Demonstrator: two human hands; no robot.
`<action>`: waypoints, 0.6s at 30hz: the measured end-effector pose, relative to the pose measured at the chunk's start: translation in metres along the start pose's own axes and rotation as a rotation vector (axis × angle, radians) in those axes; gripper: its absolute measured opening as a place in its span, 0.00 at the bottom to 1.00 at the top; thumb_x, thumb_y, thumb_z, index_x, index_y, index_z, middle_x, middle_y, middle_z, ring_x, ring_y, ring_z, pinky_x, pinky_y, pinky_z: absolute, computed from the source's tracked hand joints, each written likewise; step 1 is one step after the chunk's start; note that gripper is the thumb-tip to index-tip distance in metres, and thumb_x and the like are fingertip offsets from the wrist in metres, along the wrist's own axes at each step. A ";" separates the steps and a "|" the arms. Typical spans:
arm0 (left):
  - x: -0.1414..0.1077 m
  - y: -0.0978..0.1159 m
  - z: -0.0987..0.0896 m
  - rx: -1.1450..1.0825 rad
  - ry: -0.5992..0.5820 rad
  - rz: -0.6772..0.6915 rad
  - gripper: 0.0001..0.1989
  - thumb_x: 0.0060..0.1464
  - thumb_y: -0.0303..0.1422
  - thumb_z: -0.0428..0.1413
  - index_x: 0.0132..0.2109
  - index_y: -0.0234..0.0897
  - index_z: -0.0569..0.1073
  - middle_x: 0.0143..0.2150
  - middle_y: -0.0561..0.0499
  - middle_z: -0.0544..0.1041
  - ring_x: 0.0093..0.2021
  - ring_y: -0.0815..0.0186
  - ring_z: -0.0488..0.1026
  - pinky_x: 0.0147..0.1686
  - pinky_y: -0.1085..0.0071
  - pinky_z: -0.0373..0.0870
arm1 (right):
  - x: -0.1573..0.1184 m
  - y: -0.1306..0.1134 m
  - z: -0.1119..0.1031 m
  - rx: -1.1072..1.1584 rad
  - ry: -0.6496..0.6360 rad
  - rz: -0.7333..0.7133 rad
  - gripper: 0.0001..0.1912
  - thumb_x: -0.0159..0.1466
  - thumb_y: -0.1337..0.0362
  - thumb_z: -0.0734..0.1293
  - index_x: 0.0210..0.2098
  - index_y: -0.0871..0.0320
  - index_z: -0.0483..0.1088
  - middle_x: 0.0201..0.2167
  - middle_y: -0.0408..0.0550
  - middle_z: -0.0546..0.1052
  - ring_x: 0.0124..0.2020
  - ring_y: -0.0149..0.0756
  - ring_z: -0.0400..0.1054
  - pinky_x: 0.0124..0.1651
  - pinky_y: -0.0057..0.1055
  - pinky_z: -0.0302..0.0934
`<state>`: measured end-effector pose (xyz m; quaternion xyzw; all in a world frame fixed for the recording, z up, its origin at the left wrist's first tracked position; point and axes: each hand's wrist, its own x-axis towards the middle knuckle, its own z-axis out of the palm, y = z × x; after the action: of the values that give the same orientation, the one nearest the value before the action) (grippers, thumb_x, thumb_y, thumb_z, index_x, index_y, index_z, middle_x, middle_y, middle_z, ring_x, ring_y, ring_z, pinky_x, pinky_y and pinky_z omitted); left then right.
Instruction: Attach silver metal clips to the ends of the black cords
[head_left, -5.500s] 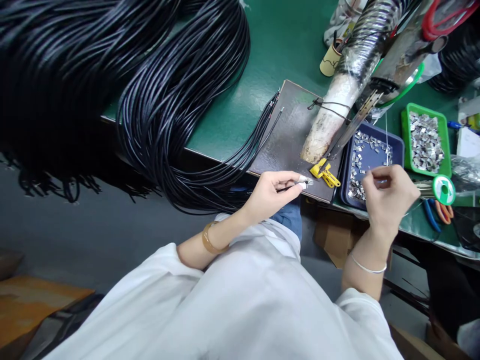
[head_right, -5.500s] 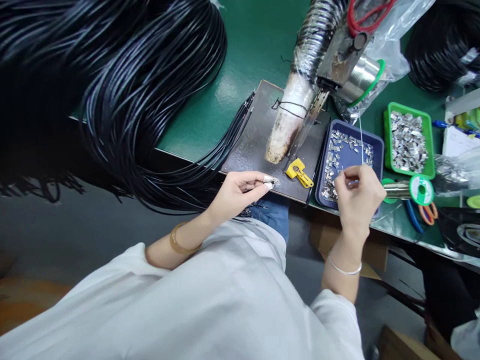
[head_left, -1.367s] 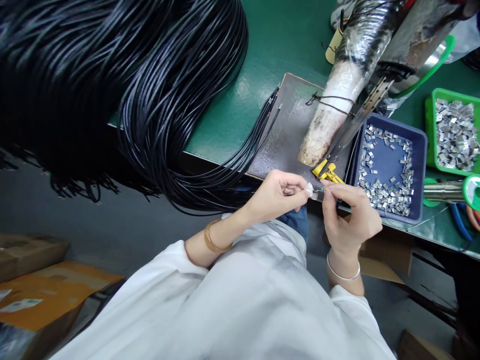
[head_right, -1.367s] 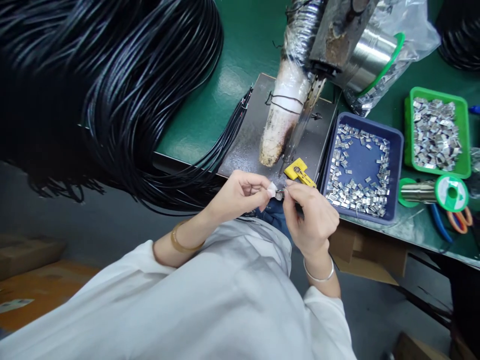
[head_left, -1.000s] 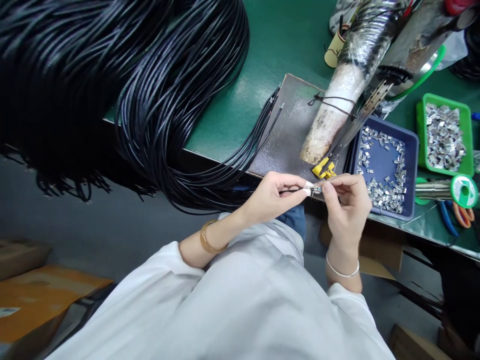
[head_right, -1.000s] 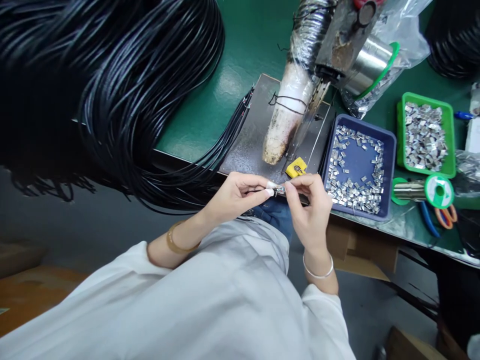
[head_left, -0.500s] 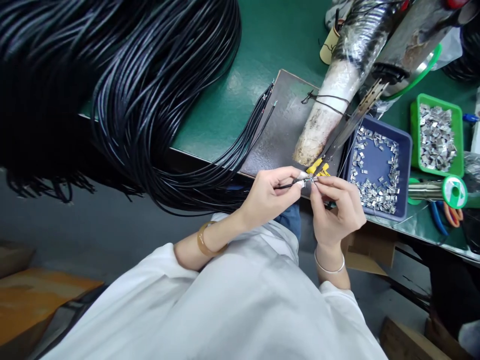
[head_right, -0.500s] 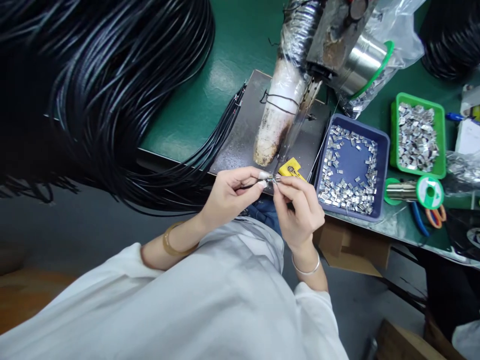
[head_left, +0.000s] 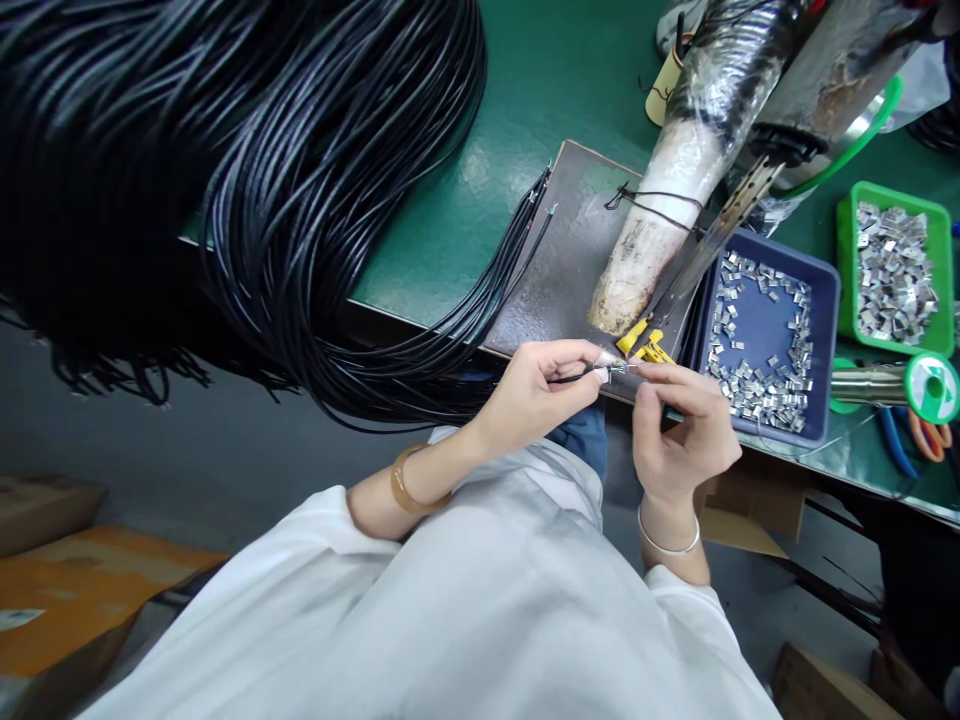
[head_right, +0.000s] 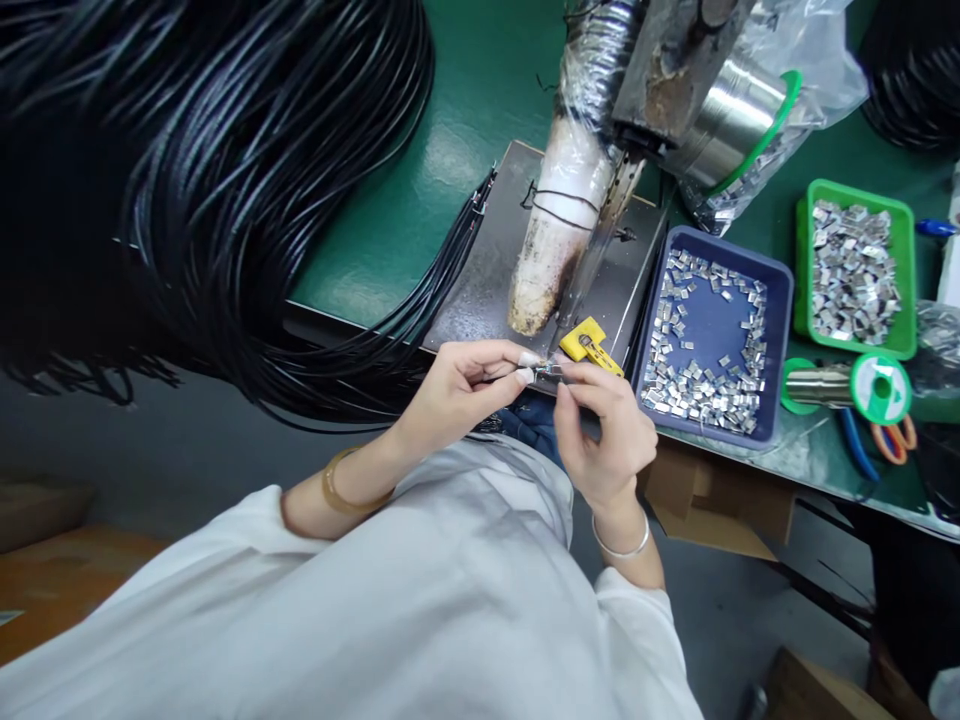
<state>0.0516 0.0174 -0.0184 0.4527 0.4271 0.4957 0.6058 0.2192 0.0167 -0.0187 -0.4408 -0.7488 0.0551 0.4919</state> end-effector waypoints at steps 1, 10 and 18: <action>0.000 0.000 0.000 -0.007 -0.006 0.008 0.09 0.57 0.32 0.59 0.40 0.30 0.80 0.28 0.52 0.74 0.25 0.76 0.63 0.27 0.80 0.63 | -0.001 0.001 -0.002 0.032 0.023 0.029 0.08 0.64 0.72 0.68 0.41 0.54 0.68 0.36 0.43 0.81 0.35 0.34 0.78 0.36 0.31 0.74; -0.007 -0.001 0.001 -0.015 -0.066 0.011 0.12 0.59 0.32 0.55 0.44 0.29 0.80 0.20 0.57 0.63 0.20 0.75 0.56 0.20 0.78 0.55 | 0.004 -0.012 -0.013 -0.267 -0.226 -0.053 0.03 0.64 0.65 0.71 0.38 0.54 0.74 0.16 0.33 0.65 0.17 0.22 0.56 0.25 0.24 0.55; -0.014 -0.007 0.002 0.171 -0.010 0.203 0.11 0.56 0.30 0.59 0.45 0.29 0.82 0.21 0.56 0.69 0.21 0.76 0.57 0.22 0.78 0.58 | 0.004 -0.011 -0.010 0.118 -0.195 0.353 0.07 0.65 0.61 0.69 0.32 0.57 0.73 0.21 0.36 0.69 0.18 0.22 0.58 0.20 0.23 0.52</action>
<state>0.0532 0.0023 -0.0236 0.5463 0.4165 0.5140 0.5137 0.2199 0.0094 -0.0050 -0.5282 -0.6994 0.2268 0.4246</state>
